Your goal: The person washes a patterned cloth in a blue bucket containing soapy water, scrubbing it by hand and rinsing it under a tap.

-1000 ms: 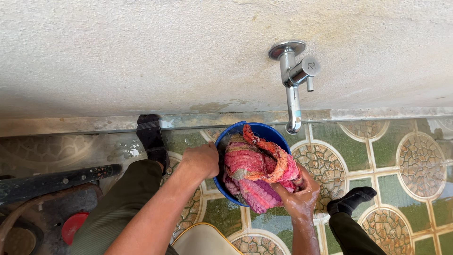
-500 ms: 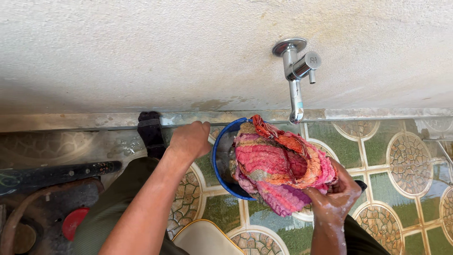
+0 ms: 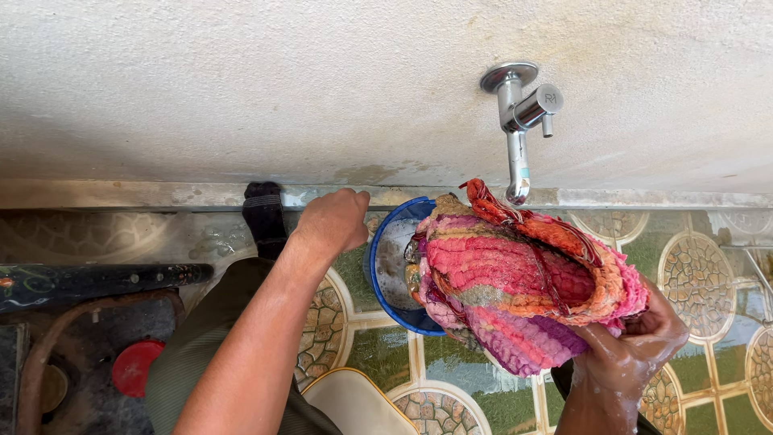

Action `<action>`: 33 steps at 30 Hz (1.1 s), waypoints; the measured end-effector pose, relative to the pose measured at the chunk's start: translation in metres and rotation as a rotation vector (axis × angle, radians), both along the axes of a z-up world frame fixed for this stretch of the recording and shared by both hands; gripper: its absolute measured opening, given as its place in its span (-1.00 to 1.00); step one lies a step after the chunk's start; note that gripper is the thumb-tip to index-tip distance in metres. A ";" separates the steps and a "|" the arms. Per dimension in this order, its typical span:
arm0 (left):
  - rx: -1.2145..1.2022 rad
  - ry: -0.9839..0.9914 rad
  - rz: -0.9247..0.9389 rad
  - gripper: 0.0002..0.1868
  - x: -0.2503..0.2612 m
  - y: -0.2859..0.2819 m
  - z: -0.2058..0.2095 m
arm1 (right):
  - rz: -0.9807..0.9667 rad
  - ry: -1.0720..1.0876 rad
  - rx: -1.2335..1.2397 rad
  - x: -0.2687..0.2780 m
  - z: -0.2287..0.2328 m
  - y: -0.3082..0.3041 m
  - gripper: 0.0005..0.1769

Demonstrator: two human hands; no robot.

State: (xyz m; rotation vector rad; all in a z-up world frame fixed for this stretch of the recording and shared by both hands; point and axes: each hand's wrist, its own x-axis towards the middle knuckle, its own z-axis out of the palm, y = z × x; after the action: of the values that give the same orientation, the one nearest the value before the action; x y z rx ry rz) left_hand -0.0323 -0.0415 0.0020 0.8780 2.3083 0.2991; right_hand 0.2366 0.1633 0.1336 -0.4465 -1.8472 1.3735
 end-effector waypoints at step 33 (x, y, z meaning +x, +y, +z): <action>-0.030 0.020 -0.052 -0.58 0.006 0.006 0.006 | -0.120 -0.217 -0.231 -0.029 -0.141 0.007 -0.45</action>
State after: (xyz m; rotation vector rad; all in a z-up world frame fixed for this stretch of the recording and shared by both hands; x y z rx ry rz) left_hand -0.0259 -0.0359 0.0083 0.9282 2.2982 0.2341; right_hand 0.2079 0.1701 -0.0079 -0.8407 -1.8035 1.5108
